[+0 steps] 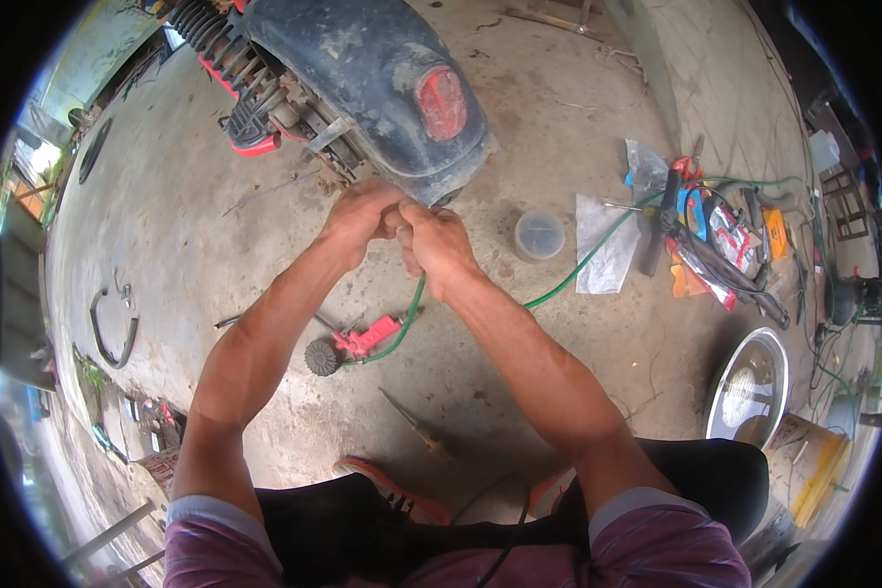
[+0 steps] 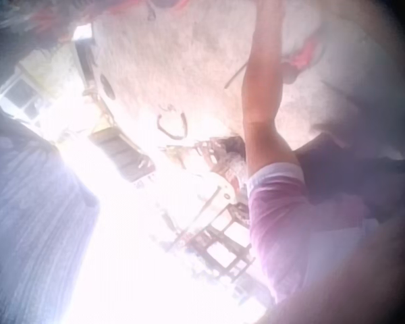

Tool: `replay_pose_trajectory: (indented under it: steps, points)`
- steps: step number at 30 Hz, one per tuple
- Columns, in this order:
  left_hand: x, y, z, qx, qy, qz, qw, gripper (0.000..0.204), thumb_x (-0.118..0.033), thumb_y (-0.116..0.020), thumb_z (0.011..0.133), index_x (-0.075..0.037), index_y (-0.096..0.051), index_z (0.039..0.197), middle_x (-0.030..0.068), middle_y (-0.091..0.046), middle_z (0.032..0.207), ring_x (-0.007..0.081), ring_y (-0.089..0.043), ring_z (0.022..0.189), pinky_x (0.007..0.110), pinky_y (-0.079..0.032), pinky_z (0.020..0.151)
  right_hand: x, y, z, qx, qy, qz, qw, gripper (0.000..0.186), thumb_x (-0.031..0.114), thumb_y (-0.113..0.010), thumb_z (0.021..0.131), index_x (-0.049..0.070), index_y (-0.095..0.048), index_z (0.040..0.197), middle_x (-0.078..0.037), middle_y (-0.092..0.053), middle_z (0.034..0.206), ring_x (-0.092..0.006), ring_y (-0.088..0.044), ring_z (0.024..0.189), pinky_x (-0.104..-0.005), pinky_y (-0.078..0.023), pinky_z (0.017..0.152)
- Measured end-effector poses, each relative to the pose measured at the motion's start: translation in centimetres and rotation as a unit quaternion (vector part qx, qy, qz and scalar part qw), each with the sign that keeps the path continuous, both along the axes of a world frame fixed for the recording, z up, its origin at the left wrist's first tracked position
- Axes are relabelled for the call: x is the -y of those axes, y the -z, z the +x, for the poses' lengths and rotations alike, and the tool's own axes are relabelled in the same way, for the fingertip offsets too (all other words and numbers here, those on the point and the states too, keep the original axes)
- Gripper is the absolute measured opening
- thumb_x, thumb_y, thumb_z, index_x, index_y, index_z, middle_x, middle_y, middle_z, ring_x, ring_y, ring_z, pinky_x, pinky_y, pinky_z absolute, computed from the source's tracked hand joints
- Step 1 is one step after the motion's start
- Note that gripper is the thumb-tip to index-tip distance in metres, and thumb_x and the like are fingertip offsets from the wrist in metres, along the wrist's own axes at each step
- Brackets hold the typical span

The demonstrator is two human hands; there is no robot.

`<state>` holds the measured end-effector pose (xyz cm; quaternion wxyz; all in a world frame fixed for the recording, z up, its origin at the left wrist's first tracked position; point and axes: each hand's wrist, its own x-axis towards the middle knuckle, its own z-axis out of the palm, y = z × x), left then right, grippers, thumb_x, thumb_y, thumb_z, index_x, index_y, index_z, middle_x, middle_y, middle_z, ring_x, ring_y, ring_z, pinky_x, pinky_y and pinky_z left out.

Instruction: The person connects a green air hose to a red tire inflator and attaches it to the valve stem of a motorcycle tire. They repeatedly pump the inflator to add air, then disconnects the hose and checks the tire.

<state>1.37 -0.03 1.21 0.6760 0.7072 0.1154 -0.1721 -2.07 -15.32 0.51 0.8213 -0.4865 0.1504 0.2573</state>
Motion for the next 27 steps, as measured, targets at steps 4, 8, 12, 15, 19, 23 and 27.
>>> replay_pose_trajectory:
  steps: [4,8,12,15,19,23,27]
  points:
    - [-1.6,1.8,-0.2,-0.043,0.022,-0.2,0.979,0.016,-0.028,-0.068,0.099,-0.012,-0.068,0.1,0.0015,-0.069,0.089,0.0162,-0.064,0.086,0.038,-0.053,0.08,-0.1,-0.8,0.0,-0.038,0.006,0.031,0.999,0.03,0.031,-0.058,0.105,0.004,-0.066,0.096,0.002,-0.047,0.065,-0.0102,-0.036,0.051,-0.0306,-0.029,0.048]
    - [-2.8,3.3,-0.3,-0.034,0.096,-0.312,0.945,0.016,-0.029,-0.064,0.103,-0.012,-0.066,0.103,0.0023,-0.07,0.095,0.0194,-0.067,0.095,0.042,-0.052,0.089,0.2,0.1,0.3,-0.052,-0.009,0.076,0.996,0.029,0.031,-0.057,0.106,0.005,-0.065,0.097,0.005,-0.044,0.064,-0.0094,-0.034,0.052,-0.0303,-0.027,0.049]
    - [-2.2,3.8,-0.8,-0.025,0.086,-0.351,0.932,0.015,-0.029,-0.064,0.104,-0.015,-0.064,0.101,0.0002,-0.069,0.097,0.0184,-0.065,0.1,0.04,-0.05,0.093,0.5,-0.4,0.3,-0.065,-0.007,0.097,0.993,0.027,0.031,-0.054,0.108,0.007,-0.064,0.099,0.008,-0.042,0.063,-0.0084,-0.032,0.052,-0.0298,-0.025,0.049]
    - [-2.4,4.4,-0.7,-0.022,0.098,-0.358,0.928,0.014,-0.03,-0.066,0.103,-0.017,-0.063,0.098,-0.0019,-0.067,0.096,0.0171,-0.063,0.101,0.04,-0.049,0.092,0.2,-1.4,0.0,-0.076,-0.009,0.098,0.992,0.027,0.03,-0.052,0.109,0.013,-0.059,0.09,0.01,-0.038,0.062,-0.0058,-0.03,0.05,-0.027,-0.026,0.048]
    - [-1.8,3.6,-0.7,-0.02,0.086,-0.333,0.939,0.02,-0.035,-0.067,0.102,-0.017,-0.061,0.094,-0.0021,-0.065,0.093,0.0169,-0.062,0.095,0.04,-0.049,0.089,0.4,-1.2,0.1,-0.073,-0.019,0.106,0.992,0.027,0.03,-0.053,0.109,0.011,-0.06,0.091,0.01,-0.038,0.063,-0.0057,-0.03,0.051,-0.0266,-0.026,0.049]
    - [-1.7,3.2,-0.2,-0.022,0.076,-0.284,0.956,0.025,-0.038,-0.067,0.1,-0.015,-0.062,0.091,-0.0017,-0.065,0.09,0.0173,-0.062,0.092,0.041,-0.049,0.089,0.3,-1.0,0.2,-0.066,-0.015,0.1,0.993,0.027,0.03,-0.053,0.11,0.008,-0.063,0.098,0.008,-0.043,0.066,-0.0069,-0.032,0.052,-0.0276,-0.027,0.05]
    - [-1.5,2.9,0.2,-0.032,0.077,-0.261,0.962,0.027,-0.039,-0.066,0.099,-0.014,-0.065,0.092,-0.0006,-0.066,0.09,0.0181,-0.062,0.091,0.041,-0.049,0.089,0.4,-1.2,0.2,-0.064,-0.005,0.088,0.994,0.028,0.03,-0.054,0.109,0.006,-0.064,0.099,0.006,-0.046,0.067,-0.0078,-0.033,0.053,-0.0287,-0.027,0.05]
